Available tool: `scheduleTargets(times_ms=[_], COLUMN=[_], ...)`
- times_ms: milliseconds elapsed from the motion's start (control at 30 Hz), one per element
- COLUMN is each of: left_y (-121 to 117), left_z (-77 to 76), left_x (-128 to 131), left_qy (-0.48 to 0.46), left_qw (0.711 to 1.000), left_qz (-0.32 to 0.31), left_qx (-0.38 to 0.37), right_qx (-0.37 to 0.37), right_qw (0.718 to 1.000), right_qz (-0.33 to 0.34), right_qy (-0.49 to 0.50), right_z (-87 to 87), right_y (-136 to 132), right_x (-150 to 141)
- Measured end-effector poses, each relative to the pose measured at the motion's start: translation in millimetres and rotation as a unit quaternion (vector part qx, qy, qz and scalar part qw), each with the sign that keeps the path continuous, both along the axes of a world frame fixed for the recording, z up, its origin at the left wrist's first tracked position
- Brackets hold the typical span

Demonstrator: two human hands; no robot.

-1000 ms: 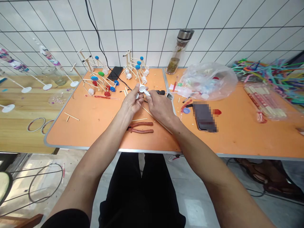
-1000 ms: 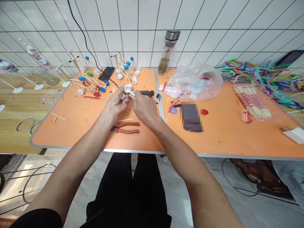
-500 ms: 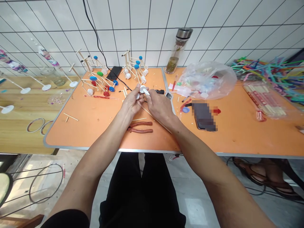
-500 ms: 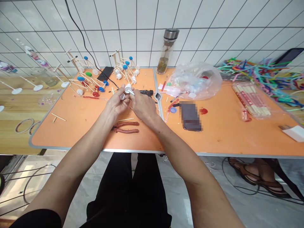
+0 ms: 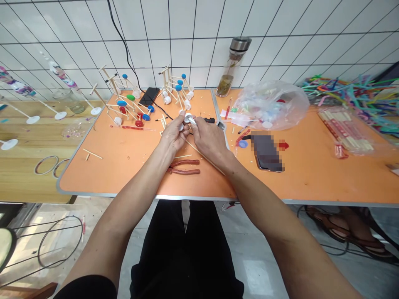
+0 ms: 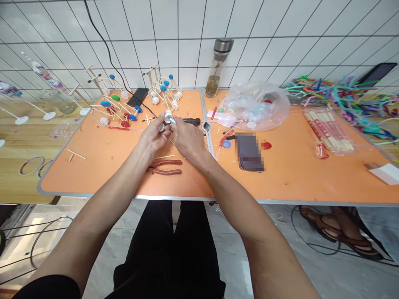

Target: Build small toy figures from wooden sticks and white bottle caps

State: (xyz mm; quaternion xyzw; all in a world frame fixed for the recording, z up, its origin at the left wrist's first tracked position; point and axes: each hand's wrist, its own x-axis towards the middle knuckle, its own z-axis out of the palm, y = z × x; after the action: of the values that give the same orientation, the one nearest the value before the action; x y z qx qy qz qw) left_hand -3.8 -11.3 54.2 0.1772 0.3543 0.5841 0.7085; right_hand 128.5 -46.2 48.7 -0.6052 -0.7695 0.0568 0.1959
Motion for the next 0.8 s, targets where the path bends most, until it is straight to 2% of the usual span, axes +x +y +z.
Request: scheduleTargets(times_ms=[300, 800], left_y=[0.3, -0.2], left_z=[-0.6, -1.8], left_x=[-0.6, 0.8], left_qy=[-0.017, -0.004], left_qw=[1.0, 1.0], left_qz=[0.005, 0.004], left_qx=[0.001, 0.013], right_qx=[0.013, 0.009], right_qw=[0.999, 1.0], right_qz=[-0.01, -0.005], right_qy=[-0.036, -0.018], right_z=[0.7, 0.1], right_y=[-1.3, 0.7], right_x=[-1.2, -1.5])
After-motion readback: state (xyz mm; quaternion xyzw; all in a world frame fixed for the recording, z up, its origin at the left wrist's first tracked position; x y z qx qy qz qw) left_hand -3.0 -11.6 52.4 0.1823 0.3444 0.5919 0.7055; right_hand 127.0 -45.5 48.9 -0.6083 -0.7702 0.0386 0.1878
